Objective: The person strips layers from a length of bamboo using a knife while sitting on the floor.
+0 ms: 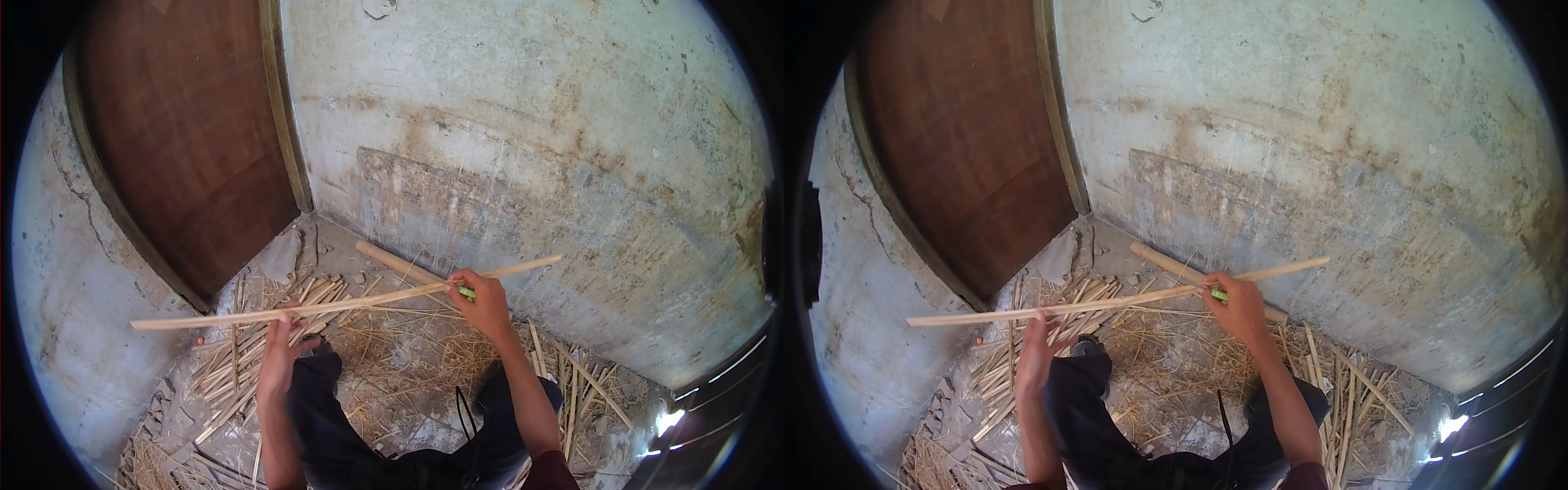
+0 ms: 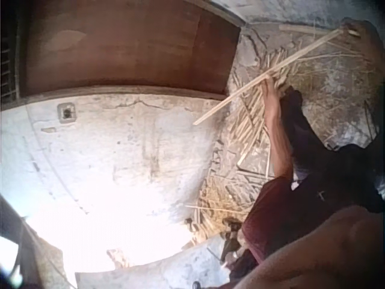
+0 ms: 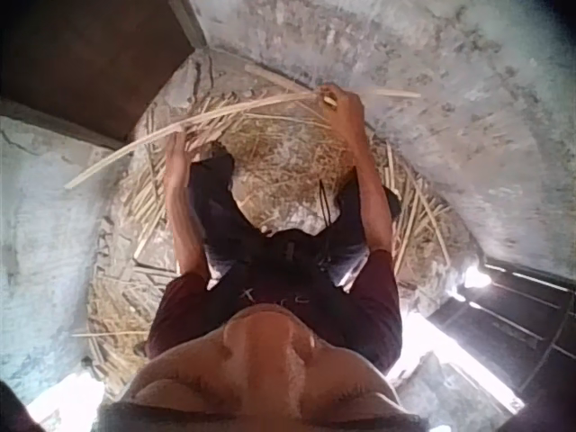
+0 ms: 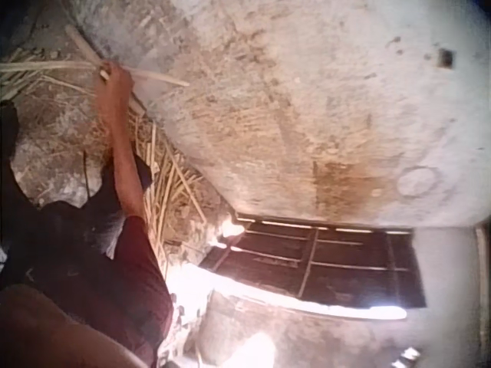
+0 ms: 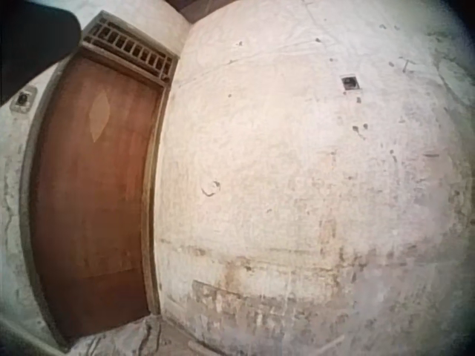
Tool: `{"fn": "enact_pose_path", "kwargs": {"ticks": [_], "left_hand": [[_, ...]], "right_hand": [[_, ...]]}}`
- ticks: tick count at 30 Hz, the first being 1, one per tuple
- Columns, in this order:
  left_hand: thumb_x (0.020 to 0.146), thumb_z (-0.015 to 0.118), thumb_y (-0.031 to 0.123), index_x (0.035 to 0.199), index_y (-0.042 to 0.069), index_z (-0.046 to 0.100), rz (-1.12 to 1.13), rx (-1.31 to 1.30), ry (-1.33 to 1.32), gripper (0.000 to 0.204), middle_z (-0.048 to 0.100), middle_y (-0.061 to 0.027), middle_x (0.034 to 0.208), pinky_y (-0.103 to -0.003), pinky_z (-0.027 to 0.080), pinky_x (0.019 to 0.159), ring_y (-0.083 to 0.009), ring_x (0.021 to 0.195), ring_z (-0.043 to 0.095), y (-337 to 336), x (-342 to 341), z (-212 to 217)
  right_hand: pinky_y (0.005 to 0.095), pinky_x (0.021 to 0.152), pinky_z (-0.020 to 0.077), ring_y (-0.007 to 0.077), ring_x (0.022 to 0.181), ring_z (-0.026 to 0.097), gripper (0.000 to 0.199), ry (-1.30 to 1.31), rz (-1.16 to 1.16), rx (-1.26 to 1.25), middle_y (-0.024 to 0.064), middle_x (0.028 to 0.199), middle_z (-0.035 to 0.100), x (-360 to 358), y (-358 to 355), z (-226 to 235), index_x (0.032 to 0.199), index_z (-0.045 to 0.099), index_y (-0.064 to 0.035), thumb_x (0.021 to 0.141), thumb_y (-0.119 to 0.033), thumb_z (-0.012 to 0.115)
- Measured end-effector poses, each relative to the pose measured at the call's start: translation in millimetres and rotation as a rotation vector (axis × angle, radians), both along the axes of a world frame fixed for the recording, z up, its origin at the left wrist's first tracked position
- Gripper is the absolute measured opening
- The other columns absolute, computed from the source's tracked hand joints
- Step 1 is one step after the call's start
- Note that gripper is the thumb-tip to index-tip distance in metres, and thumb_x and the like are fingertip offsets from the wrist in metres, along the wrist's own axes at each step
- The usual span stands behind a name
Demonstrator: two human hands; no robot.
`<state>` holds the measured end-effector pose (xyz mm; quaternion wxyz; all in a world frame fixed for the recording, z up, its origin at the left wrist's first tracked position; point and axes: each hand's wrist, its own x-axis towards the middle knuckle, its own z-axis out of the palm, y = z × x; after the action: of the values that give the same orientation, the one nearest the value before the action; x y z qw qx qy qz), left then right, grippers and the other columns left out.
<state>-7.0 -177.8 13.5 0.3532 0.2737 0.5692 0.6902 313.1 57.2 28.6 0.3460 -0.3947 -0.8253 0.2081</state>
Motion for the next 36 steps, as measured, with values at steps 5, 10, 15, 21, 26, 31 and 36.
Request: {"fn": "enact_pose_path", "kwargs": {"ticks": [5, 10, 15, 21, 26, 31, 36], "left_hand": [[0.098, 0.080, 0.041, 0.147, 0.002, 0.056, -0.665, -0.277, 0.783, 0.067, 0.062, -0.0181, 0.136, -0.042, 0.058, 0.094, -0.0272, 0.121, 0.063, -51, 6, 56], [0.081, 0.092, 0.047, 0.143, 0.005, 0.061, -0.166, 0.044, 1.500, 0.081, 0.072, -0.0179, 0.115, -0.045, 0.054, 0.096, -0.0375, 0.106, 0.069, 12, 60, 86], [0.100, 0.071, 0.058, 0.132, 0.003, 0.066, -0.617, -0.115, 1.246, 0.063, 0.070, -0.0166, 0.095, -0.045, 0.054, 0.091, -0.0371, 0.096, 0.070, 88, 16, 1], [0.115, 0.049, 0.049, 0.111, -0.001, 0.061, -0.853, -0.109, 1.049, 0.052, 0.062, -0.0215, 0.084, -0.049, 0.049, 0.076, -0.0350, 0.079, 0.063, 117, 0, -12], [0.117, 0.043, 0.046, 0.101, 0.000, 0.050, -0.787, -0.107, 1.290, 0.049, 0.057, -0.0154, 0.074, -0.048, 0.048, 0.071, -0.0333, 0.072, 0.061, 125, 6, 24], [0.116, 0.046, 0.046, 0.102, 0.003, 0.048, -0.856, -0.130, 1.069, 0.045, 0.058, -0.0127, 0.069, -0.045, 0.047, 0.063, -0.0286, 0.063, 0.062, 101, 39, 51], [0.112, 0.062, 0.034, 0.108, 0.002, 0.055, -0.601, -0.027, 0.951, 0.033, 0.056, -0.0092, 0.064, -0.041, 0.046, 0.059, -0.0245, 0.057, 0.061, 65, 78, 57]], "right_hand": [[0.0393, 0.064, 0.0564, 0.0289, 0.069, 0.075, 0.021, 0.004, 0.031, 0.080, 0.0085, 0.083, 0.079, 20, 6, 22, 0.110, 0.076, -0.0151, 0.092, -0.023, 0.081], [0.0369, 0.063, 0.0560, 0.0256, 0.067, 0.075, 0.020, -0.078, 0.068, 0.130, 0.0052, 0.078, 0.077, 21, 2, 22, 0.109, 0.076, -0.0173, 0.092, -0.023, 0.083], [0.0365, 0.063, 0.0560, 0.0247, 0.067, 0.075, 0.020, 0.009, 0.094, 0.260, 0.0048, 0.076, 0.076, 18, -4, 27, 0.110, 0.077, -0.0175, 0.092, -0.024, 0.083], [0.0363, 0.062, 0.0530, 0.0249, 0.064, 0.068, 0.036, 0.123, 0.061, 0.181, 0.0058, 0.071, 0.067, 23, -4, 37, 0.128, 0.070, -0.0155, 0.093, -0.012, 0.079], [0.0337, 0.060, 0.0444, 0.0157, 0.058, 0.053, 0.046, 0.297, 0.009, 0.163, 0.0063, 0.065, 0.054, 26, -6, 34, 0.140, 0.061, -0.0087, 0.096, 0.005, 0.060], [0.0319, 0.067, 0.0484, 0.0149, 0.066, 0.054, 0.039, 0.382, -0.035, 0.365, 0.0086, 0.087, 0.064, 20, -11, 21, 0.135, 0.058, -0.0060, 0.099, 0.007, 0.051], [0.0323, 0.071, 0.0523, 0.0209, 0.076, 0.065, 0.025, 0.698, -0.019, 0.263, 0.0117, 0.092, 0.067, 0, -37, 2, 0.118, 0.060, -0.0037, 0.096, 0.009, 0.057]]}}
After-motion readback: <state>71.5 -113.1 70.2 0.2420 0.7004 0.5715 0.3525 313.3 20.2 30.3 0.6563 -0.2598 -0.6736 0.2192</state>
